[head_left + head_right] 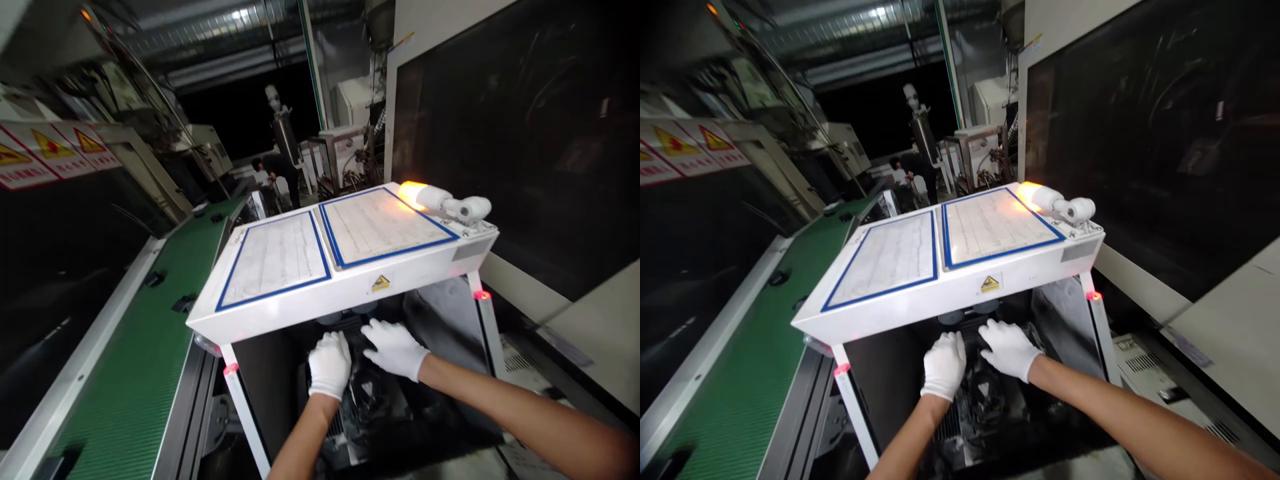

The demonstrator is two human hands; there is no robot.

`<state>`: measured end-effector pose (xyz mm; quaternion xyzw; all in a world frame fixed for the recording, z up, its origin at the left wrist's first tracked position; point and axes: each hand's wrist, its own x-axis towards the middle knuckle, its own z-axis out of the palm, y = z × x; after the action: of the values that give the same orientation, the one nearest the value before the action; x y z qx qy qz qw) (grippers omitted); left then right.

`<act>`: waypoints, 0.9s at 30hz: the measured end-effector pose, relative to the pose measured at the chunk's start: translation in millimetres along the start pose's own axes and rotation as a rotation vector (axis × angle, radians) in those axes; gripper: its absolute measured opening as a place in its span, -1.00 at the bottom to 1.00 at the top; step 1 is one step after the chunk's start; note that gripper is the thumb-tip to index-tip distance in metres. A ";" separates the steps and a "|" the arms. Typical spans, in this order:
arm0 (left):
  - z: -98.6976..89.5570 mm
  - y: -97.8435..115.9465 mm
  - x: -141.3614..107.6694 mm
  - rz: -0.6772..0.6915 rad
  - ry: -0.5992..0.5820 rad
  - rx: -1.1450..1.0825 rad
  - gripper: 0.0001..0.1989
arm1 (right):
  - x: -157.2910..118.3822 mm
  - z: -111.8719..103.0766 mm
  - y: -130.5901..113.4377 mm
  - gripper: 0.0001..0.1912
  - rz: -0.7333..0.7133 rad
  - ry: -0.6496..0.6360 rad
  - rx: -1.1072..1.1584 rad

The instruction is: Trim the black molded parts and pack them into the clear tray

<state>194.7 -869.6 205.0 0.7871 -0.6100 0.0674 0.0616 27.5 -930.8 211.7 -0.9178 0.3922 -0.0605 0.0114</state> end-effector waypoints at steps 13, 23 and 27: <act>-18.4 7.9 16.2 0.135 -0.216 -0.088 -0.58 | 11.9 -2.2 -8.3 -0.62 0.106 -0.034 -0.072; -10.2 12.6 14.8 0.103 -0.272 -0.153 -0.55 | 6.1 8.3 -9.6 -0.56 0.126 0.066 -0.024; -4.7 15.5 16.5 0.085 -0.302 -0.185 -0.62 | -0.5 9.2 -6.6 -0.64 0.154 0.075 0.027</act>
<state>183.6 -888.3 212.9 0.7528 -0.6486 -0.1056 0.0388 33.0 -926.1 203.1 -0.8817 0.4610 -0.0992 0.0135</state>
